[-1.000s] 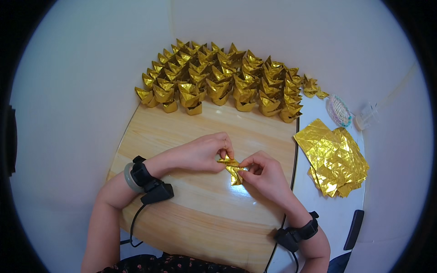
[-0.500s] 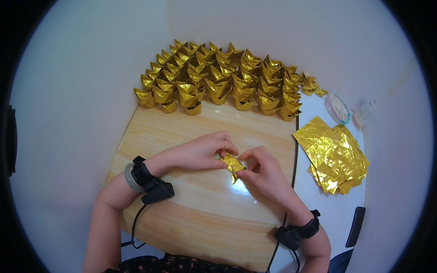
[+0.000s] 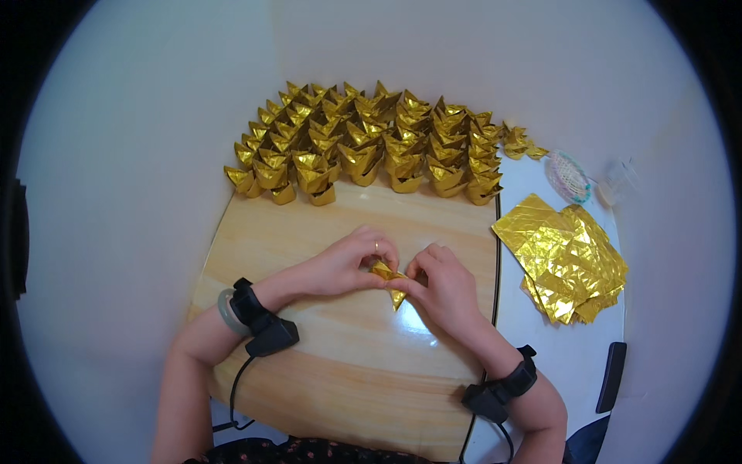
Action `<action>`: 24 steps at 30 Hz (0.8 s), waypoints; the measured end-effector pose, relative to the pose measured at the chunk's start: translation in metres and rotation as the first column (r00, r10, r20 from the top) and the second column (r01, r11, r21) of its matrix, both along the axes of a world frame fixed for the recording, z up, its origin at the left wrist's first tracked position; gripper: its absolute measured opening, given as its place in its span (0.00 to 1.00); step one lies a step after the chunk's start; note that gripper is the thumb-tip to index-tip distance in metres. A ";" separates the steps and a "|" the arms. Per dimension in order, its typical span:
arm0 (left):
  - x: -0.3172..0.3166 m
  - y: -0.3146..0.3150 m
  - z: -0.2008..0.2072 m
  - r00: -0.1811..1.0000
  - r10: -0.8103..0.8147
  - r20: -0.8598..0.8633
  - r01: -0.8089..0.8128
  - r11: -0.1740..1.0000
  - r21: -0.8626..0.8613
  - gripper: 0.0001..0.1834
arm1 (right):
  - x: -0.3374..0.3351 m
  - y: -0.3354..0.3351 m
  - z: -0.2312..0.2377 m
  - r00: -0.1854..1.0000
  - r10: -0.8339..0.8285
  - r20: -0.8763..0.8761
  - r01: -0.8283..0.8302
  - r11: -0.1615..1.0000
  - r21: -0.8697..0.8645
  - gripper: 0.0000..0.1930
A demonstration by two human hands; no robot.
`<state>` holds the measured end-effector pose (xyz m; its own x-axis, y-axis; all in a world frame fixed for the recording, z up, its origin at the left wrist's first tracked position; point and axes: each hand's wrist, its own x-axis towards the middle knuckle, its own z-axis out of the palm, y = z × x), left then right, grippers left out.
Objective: Folding gold-colored paper into decorative ingot shapes.
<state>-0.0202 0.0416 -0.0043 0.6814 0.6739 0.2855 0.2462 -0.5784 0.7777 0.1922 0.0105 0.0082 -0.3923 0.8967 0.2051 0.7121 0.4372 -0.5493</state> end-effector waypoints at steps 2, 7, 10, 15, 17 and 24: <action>0.005 0.000 0.006 0.996 0.059 0.065 -0.041 0.965 -0.260 0.13 | 0.002 0.004 -0.002 1.000 -0.008 -0.017 0.008 0.999 -0.041 0.15; 0.013 -0.001 -0.005 0.885 0.306 0.350 -0.075 0.836 -0.544 0.12 | -0.005 0.001 0.002 0.668 -0.274 -0.692 -0.234 0.805 -0.545 0.12; 0.015 -0.001 -0.006 0.895 0.283 0.345 0.006 0.765 -0.644 0.13 | 0.000 0.004 0.001 0.779 -0.204 -0.593 -0.158 0.851 -0.500 0.13; 0.018 -0.002 -0.009 0.966 0.213 0.148 -0.073 0.770 -0.634 0.15 | -0.001 0.004 0.000 0.834 -0.137 -0.534 -0.127 0.895 -0.427 0.14; 0.020 -0.003 -0.011 0.968 0.185 0.171 -0.040 0.783 -0.621 0.14 | -0.001 0.004 0.003 0.860 -0.125 -0.495 -0.114 0.898 -0.424 0.15; 0.018 -0.001 0.004 0.968 0.162 0.190 0.041 0.644 -0.764 0.11 | 0.004 0.008 0.006 0.809 -0.232 -0.540 -0.118 0.836 -0.535 0.16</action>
